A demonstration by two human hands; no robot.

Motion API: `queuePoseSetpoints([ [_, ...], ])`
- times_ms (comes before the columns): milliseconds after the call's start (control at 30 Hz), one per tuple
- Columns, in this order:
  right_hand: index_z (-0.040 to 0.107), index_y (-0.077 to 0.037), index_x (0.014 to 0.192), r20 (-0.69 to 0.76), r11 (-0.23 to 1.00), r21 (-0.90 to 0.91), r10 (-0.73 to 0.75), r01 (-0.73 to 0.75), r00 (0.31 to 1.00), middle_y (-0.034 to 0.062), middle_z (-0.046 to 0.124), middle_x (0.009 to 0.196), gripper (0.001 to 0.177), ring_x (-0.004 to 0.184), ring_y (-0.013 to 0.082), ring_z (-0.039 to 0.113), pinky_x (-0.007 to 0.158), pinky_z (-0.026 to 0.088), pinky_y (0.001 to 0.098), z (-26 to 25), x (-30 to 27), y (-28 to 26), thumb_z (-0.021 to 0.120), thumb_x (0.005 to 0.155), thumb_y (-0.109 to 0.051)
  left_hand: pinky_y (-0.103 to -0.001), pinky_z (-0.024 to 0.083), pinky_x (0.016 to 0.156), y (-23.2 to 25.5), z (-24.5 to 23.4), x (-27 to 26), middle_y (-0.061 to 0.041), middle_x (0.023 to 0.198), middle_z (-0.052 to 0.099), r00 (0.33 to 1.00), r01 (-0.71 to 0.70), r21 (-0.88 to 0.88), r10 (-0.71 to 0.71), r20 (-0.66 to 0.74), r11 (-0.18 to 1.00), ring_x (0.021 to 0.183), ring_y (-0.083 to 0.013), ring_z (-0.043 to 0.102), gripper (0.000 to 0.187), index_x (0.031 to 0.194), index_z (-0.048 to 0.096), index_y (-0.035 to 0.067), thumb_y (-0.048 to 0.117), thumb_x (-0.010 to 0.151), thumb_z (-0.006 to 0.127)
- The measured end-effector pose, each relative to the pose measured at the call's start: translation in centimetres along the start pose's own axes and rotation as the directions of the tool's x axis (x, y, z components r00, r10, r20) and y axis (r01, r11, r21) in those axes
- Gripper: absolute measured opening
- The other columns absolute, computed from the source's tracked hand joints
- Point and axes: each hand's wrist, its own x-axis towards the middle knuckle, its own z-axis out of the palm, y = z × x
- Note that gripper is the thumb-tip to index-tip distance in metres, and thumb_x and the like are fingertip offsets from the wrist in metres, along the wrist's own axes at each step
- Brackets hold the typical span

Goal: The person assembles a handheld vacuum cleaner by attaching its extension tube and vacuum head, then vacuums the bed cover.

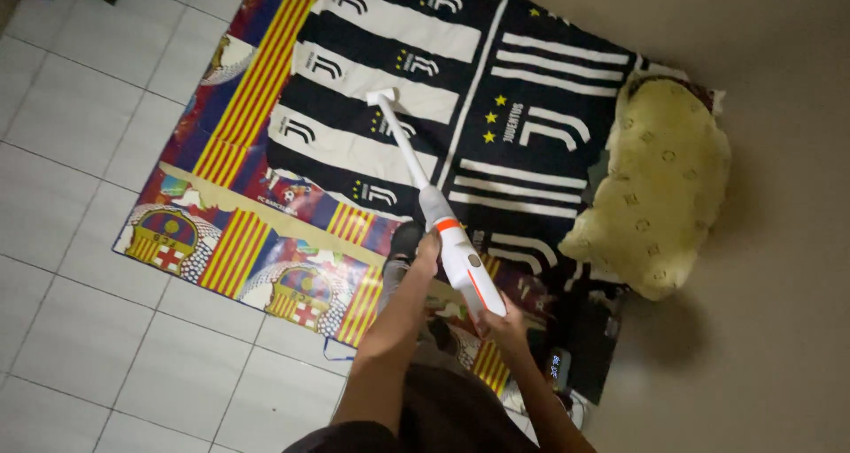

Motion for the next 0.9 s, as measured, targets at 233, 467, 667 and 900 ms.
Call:
queuePoseSetpoints([
  [233, 0.061, -0.006, 0.131, -0.133, 0.985, -0.157, 0.048, -0.069, 0.990, 0.0075, 0.064, 0.071, 0.052, 0.053, 0.0146, 0.058, 0.047, 0.047, 0.0297, 5.4, 8.0, -7.0, 0.064, 0.080, -0.013, -0.034, 0.054, 0.095, 6.7, 1.2, 4.8, -0.012, 0.120, 0.070, 0.922, -0.385, 0.003, 0.385, 0.050, 0.923, 0.107, -0.0201, 0.067, 0.040, 0.139, 0.058, 0.004, 0.015, 0.101, 0.058],
  [467, 0.062, 0.004, 0.125, 0.066, 0.956, 0.022, -0.292, 0.291, 0.954, 0.0032, 0.067, 0.084, 0.041, 0.067, 0.0103, 0.062, 0.060, 0.051, 0.0252, 8.8, 21.2, -8.8, 0.060, 0.088, -0.013, -0.028, 0.048, 0.097, 14.9, 4.7, 1.6, -0.002, 0.123, 0.067, 0.946, -0.323, 0.336, 0.314, 0.083, 0.885, 0.110, -0.0153, 0.060, 0.056, 0.151, 0.049, 0.012, 0.025, 0.098, 0.063],
  [667, 0.061, 0.005, 0.126, 0.020, 0.945, 0.112, -0.313, 0.309, 0.950, 0.0043, 0.066, 0.082, 0.039, 0.063, 0.0112, 0.060, 0.057, 0.048, 0.0273, 10.8, 27.5, -8.8, 0.063, 0.088, -0.007, -0.031, 0.054, 0.091, 11.2, 2.8, 4.6, -0.007, 0.124, 0.061, 0.847, -0.519, 0.457, 0.506, 0.163, 0.722, 0.107, -0.0168, 0.066, 0.042, 0.136, 0.058, 0.005, 0.028, 0.102, 0.064],
  [900, 0.060, -0.001, 0.130, -0.027, 0.982, 0.009, -0.190, 0.191, 0.981, 0.0038, 0.069, 0.099, 0.039, 0.080, 0.0104, 0.064, 0.067, 0.053, 0.0249, 12.6, 26.3, -8.2, 0.068, 0.093, -0.013, -0.032, 0.053, 0.080, 9.7, 1.7, 2.5, -0.009, 0.094, 0.071, 0.927, -0.371, 0.513, 0.343, 0.152, 0.774, 0.088, -0.0166, 0.066, 0.061, 0.114, 0.070, -0.003, 0.050, 0.112, 0.039],
])
